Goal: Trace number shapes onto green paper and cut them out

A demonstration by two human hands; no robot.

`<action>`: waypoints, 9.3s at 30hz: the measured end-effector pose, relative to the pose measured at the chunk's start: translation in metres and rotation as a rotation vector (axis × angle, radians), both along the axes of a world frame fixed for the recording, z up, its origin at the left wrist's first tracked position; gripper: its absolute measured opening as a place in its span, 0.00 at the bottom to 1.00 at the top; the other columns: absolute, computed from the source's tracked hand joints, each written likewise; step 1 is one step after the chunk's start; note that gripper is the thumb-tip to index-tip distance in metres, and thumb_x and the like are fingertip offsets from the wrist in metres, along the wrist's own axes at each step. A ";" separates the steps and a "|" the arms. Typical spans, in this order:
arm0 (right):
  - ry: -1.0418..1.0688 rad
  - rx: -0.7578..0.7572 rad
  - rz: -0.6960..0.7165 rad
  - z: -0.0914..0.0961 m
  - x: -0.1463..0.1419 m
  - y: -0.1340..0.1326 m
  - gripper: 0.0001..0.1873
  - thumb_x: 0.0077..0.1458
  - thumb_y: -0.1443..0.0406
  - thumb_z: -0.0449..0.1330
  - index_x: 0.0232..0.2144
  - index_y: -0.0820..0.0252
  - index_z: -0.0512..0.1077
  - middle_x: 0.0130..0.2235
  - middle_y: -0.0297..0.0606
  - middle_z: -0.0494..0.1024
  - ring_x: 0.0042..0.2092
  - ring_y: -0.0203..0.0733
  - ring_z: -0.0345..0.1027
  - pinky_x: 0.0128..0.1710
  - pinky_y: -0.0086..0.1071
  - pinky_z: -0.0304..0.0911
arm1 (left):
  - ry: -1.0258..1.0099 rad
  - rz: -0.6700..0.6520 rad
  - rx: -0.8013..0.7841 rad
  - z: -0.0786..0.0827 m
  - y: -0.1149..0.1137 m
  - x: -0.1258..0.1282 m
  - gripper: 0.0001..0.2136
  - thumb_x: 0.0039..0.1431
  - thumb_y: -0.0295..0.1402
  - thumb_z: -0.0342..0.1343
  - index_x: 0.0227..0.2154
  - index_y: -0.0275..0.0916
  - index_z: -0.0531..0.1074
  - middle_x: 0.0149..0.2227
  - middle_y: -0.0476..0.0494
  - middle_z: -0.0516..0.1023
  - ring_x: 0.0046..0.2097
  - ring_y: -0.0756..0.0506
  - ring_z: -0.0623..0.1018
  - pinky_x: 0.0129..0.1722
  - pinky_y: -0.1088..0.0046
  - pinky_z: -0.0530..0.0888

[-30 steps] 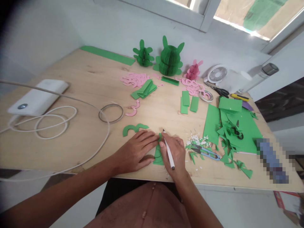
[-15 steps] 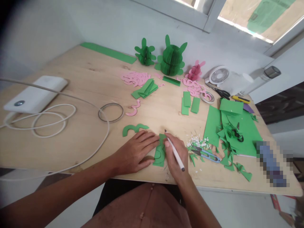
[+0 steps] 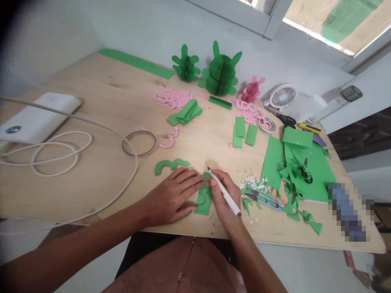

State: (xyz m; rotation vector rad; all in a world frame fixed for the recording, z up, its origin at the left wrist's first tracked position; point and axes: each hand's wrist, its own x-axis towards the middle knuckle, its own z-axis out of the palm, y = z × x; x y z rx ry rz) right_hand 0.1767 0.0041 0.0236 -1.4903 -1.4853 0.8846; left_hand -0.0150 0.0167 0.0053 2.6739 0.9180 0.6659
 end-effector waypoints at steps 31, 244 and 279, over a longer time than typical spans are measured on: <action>-0.423 0.228 0.110 -0.013 0.002 -0.004 0.15 0.63 0.62 0.52 0.49 0.57 0.72 0.44 0.42 0.82 0.46 0.46 0.76 0.48 0.40 0.70 | 0.022 0.019 -0.034 0.000 0.000 0.002 0.23 0.59 0.39 0.54 0.55 0.32 0.66 0.59 0.32 0.69 0.59 0.34 0.66 0.61 0.52 0.59; -0.337 0.236 0.106 -0.011 0.002 -0.005 0.14 0.62 0.61 0.53 0.46 0.56 0.73 0.42 0.40 0.82 0.43 0.45 0.77 0.46 0.38 0.69 | 0.017 -0.045 -0.013 0.001 0.001 -0.001 0.12 0.60 0.35 0.53 0.44 0.37 0.71 0.56 0.35 0.70 0.58 0.35 0.66 0.59 0.51 0.62; 0.038 -0.091 -0.020 0.009 0.005 0.005 0.09 0.57 0.61 0.58 0.37 0.57 0.76 0.25 0.32 0.75 0.27 0.38 0.69 0.26 0.29 0.65 | -0.016 -0.036 0.005 0.003 0.004 -0.002 0.07 0.62 0.34 0.52 0.39 0.40 0.73 0.52 0.37 0.72 0.56 0.37 0.68 0.58 0.53 0.64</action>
